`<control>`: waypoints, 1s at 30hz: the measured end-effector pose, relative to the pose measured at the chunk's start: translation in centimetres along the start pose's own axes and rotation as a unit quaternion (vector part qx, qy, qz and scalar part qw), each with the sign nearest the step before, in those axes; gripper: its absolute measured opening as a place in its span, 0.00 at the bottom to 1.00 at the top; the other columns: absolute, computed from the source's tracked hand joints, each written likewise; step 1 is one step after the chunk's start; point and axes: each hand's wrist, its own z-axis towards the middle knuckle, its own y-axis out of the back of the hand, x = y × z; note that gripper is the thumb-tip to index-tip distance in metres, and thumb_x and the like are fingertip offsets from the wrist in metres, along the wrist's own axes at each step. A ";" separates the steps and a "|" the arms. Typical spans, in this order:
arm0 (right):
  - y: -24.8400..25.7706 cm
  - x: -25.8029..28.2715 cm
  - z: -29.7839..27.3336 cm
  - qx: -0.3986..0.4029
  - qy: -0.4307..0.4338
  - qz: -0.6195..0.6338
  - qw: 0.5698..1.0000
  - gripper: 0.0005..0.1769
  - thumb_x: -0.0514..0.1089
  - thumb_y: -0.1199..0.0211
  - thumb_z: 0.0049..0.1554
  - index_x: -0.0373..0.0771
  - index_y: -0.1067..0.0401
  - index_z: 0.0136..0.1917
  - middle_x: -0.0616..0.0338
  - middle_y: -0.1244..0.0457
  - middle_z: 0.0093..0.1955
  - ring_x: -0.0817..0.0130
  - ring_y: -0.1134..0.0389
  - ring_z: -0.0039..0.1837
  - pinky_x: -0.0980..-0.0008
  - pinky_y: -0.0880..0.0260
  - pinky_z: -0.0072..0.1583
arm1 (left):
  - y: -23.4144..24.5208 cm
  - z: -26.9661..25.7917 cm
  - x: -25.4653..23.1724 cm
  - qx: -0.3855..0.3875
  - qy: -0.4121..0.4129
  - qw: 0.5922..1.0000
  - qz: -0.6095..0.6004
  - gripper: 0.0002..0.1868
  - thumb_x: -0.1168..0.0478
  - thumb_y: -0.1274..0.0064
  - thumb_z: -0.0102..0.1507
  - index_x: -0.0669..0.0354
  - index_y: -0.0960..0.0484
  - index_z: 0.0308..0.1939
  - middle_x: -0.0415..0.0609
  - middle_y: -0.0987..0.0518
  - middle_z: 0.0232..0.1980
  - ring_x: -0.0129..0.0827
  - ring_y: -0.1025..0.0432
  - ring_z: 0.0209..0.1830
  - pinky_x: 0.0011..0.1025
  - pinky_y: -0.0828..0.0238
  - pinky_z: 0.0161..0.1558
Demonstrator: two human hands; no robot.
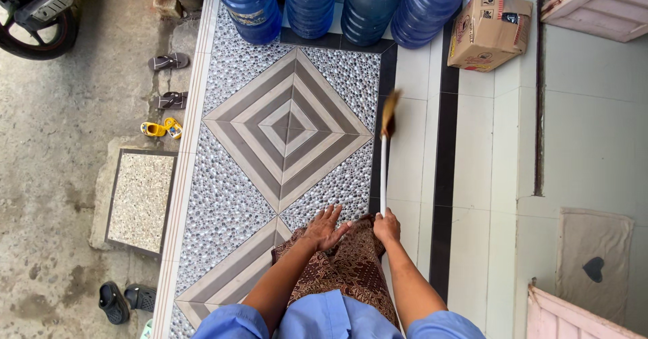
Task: The person sweeps debris across a tiled floor using a hand broom, moving the broom in short strokes across the surface.
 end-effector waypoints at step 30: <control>8.8 -5.7 9.9 0.180 0.056 -0.069 0.980 0.20 0.44 0.45 0.61 0.36 0.26 0.64 0.41 0.27 0.50 0.52 0.24 0.42 0.58 0.23 0.43 | -4.4 9.5 -16.6 0.003 0.019 0.999 -0.036 0.55 0.18 0.82 0.60 0.43 0.60 0.83 0.51 0.60 0.86 0.50 0.65 0.85 0.48 0.68 0.81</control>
